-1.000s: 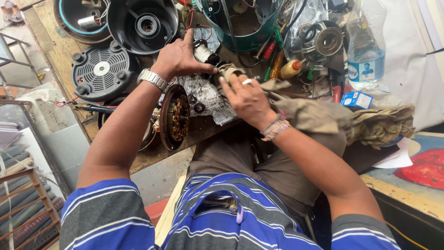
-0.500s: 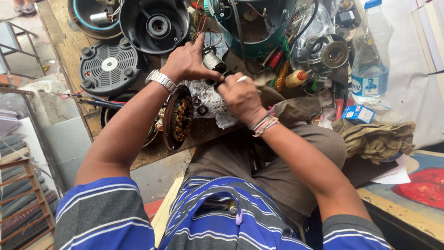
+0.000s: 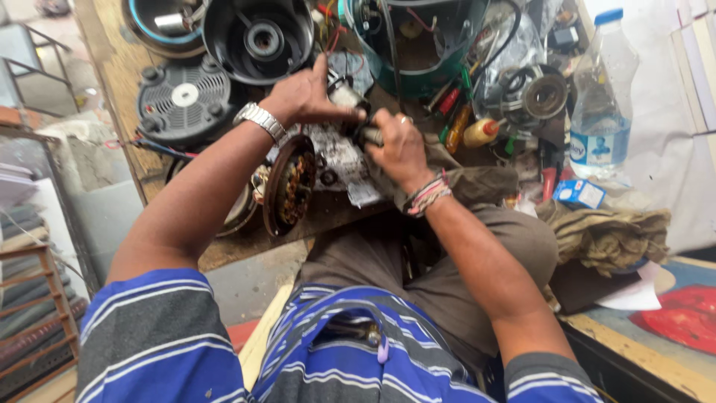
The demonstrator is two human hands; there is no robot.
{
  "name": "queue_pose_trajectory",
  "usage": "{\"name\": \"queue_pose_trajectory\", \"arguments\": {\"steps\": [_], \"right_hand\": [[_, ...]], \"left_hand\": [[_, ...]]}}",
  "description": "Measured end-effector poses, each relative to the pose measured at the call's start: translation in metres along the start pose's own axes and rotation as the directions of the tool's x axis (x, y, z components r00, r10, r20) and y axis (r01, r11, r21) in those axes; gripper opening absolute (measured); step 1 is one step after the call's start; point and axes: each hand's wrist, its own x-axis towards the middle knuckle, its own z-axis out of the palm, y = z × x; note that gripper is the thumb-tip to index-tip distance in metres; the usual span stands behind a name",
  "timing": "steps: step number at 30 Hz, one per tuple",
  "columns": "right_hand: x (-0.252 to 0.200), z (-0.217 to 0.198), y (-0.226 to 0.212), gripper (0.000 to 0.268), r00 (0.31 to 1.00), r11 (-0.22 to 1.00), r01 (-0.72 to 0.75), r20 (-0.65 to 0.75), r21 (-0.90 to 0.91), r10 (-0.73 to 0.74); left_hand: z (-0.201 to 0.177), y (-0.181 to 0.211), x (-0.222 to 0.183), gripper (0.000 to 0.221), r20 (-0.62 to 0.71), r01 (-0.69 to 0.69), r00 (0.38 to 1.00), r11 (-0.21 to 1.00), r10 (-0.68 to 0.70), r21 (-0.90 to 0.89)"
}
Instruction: The person uses a hammer to tap a small electric motor on a workbench, then removes a metal ring from the motor shaft. The person wipes the motor and the removed ring with a cloth.
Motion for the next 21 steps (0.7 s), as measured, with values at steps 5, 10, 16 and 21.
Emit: {"name": "queue_pose_trajectory", "arguments": {"steps": [5, 10, 16, 21], "right_hand": [[-0.014, 0.006, -0.006, 0.045, 0.996, 0.998, 0.062, -0.067, -0.005, -0.062], [-0.01, 0.005, -0.007, 0.04, 0.993, 0.997, 0.068, -0.092, -0.029, -0.071], [-0.007, 0.004, -0.01, 0.043, 0.994, 0.996, 0.054, -0.092, -0.075, -0.061], [-0.009, 0.002, -0.009, 0.046, 0.997, 0.993, 0.049, -0.053, -0.104, -0.054]], "left_hand": [[-0.015, 0.014, -0.01, 0.167, 0.06, -0.073, 0.996, 0.981, 0.063, 0.18], [-0.023, 0.036, -0.023, 0.166, 0.021, -0.125, 0.992, 0.939, 0.125, 0.322], [-0.022, 0.043, -0.028, 0.165, -0.019, -0.181, 0.981, 0.939, 0.195, 0.292], [-0.02, 0.04, -0.019, 0.152, -0.031, -0.174, 0.981, 0.941, 0.191, 0.289]]}}
